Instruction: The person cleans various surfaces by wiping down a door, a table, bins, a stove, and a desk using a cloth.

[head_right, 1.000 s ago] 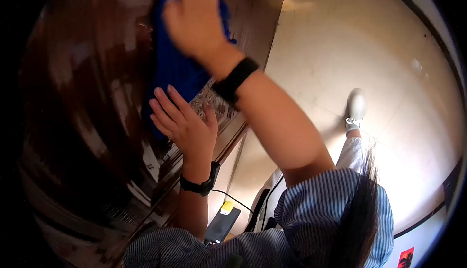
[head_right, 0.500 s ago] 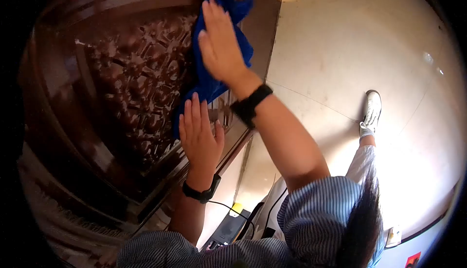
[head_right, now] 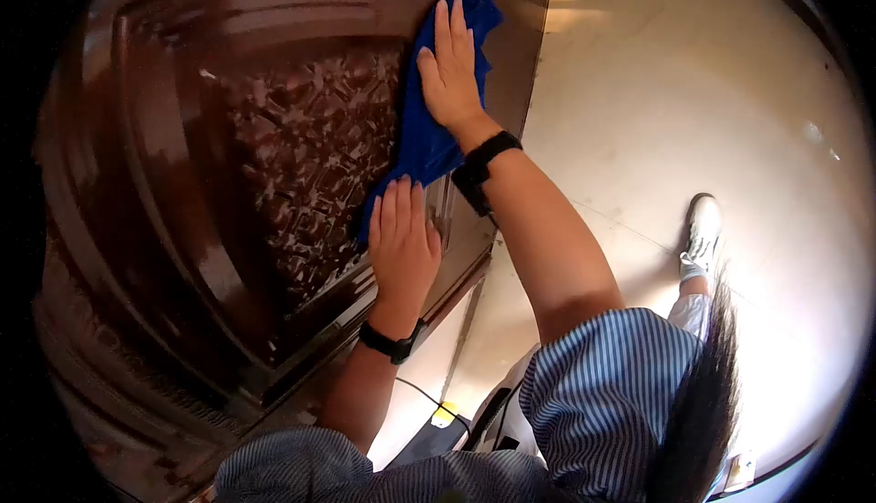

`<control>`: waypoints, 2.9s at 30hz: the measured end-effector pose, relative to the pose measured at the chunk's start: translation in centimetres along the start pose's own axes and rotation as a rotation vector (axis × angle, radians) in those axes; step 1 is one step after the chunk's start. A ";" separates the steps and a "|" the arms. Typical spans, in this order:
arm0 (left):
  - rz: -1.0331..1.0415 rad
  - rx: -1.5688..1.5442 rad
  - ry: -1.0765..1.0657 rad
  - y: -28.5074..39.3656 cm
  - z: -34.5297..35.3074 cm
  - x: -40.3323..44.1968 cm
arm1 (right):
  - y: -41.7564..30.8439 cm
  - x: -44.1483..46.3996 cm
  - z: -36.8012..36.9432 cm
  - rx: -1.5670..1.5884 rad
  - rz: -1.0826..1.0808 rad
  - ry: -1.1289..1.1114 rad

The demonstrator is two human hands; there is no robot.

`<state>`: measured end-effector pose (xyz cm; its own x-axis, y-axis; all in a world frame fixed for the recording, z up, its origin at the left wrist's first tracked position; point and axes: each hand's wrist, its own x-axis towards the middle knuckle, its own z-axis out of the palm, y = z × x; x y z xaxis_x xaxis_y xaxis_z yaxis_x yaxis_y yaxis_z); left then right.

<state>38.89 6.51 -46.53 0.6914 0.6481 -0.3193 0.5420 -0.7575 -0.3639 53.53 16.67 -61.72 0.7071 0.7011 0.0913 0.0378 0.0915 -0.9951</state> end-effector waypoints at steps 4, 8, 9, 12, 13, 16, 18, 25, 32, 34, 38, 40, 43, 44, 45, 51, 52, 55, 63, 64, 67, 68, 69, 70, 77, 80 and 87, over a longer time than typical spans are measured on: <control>-0.018 -0.015 -0.150 0.0 1.4 -1.8 | -1.1 -3.6 1.1 -0.011 -0.029 0.021; -0.025 -0.009 -0.291 0.6 4.1 -8.6 | -1.8 -11.6 1.2 -0.002 0.040 -0.074; 0.023 0.044 -0.299 0.5 4.6 -10.8 | -2.1 -13.8 1.6 0.003 0.079 -0.071; 0.096 0.118 -0.351 0.0 4.7 -15.1 | -3.9 -19.7 2.9 0.040 0.203 -0.073; 0.099 0.126 -0.359 -0.2 4.7 -17.5 | -5.0 -22.3 3.4 0.073 0.227 -0.070; 0.102 0.053 -0.355 -1.1 4.8 -22.5 | -6.5 -27.1 4.7 0.185 0.272 -0.065; 0.079 0.028 -0.378 -3.0 3.6 -24.6 | -8.0 -30.8 5.1 0.267 0.321 -0.061; -0.221 0.108 -0.281 -4.6 -7.1 -30.7 | -22.8 -31.7 5.1 0.589 -0.186 -0.314; -0.232 0.267 -0.278 -4.8 -4.2 -31.2 | -21.3 -27.8 5.1 0.347 -0.388 -0.371; -0.151 0.193 -0.209 -3.1 -0.7 -29.9 | -16.5 -29.4 4.5 0.190 -0.272 -0.364; -0.034 0.038 -0.344 -0.3 5.1 -27.0 | -6.6 -33.1 4.4 0.108 0.098 -0.162; 0.027 -0.021 -0.373 0.5 7.9 -25.9 | -3.2 -34.5 4.7 0.110 0.307 -0.060; 0.133 -0.064 -0.399 0.2 10.7 -23.5 | 2.3 -36.9 6.9 0.176 0.651 0.083; 0.124 -0.082 -0.437 0.5 11.1 -22.6 | 4.4 -38.4 7.7 0.189 0.788 0.094; 0.125 -0.099 -0.454 0.9 11.6 -22.2 | 6.2 -39.8 8.2 0.203 0.915 0.101; 0.118 -0.146 -0.465 1.2 12.6 -17.6 | 11.0 -41.1 10.8 0.250 1.312 0.213; 0.103 -0.150 -0.434 1.3 12.0 -17.2 | 10.7 -40.0 10.4 0.251 1.229 0.221; 0.030 -0.141 -0.345 1.8 10.1 -16.2 | 10.1 -32.7 8.1 0.219 0.945 0.207; -0.045 -0.332 0.010 2.1 7.6 -9.0 | 4.1 -8.4 4.1 0.059 0.164 0.132; -0.061 -0.328 0.060 2.2 6.6 -6.8 | 3.3 -6.2 3.5 0.065 0.085 0.135; -0.050 -0.208 0.156 1.2 4.7 -1.8 | 3.2 2.8 3.3 0.072 -0.284 0.258; -0.056 -0.232 0.175 1.2 4.4 -0.8 | 5.0 5.5 2.9 -0.094 -0.248 0.057; -0.060 -0.259 0.200 1.0 4.2 0.4 | 5.4 7.3 3.5 0.048 -0.166 0.192; -0.060 -0.284 0.228 0.8 3.7 1.3 | 6.5 8.5 3.7 0.088 -0.119 0.219; -0.070 -0.441 0.164 2.9 1.7 -0.6 | 21.8 -2.7 5.7 -0.001 0.303 0.143; -0.081 -0.505 -0.004 3.5 0.4 -3.5 | 19.0 -10.7 5.1 0.157 0.570 0.145; -0.144 -0.532 -0.384 3.4 1.6 -13.7 | 17.4 -30.9 6.0 0.203 0.937 0.177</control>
<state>30.50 -4.82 -44.80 0.4289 0.6530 -0.6242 0.8458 -0.5330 0.0235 28.06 0.82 -81.58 0.4849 0.4366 -0.7578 -0.7047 -0.3180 -0.6342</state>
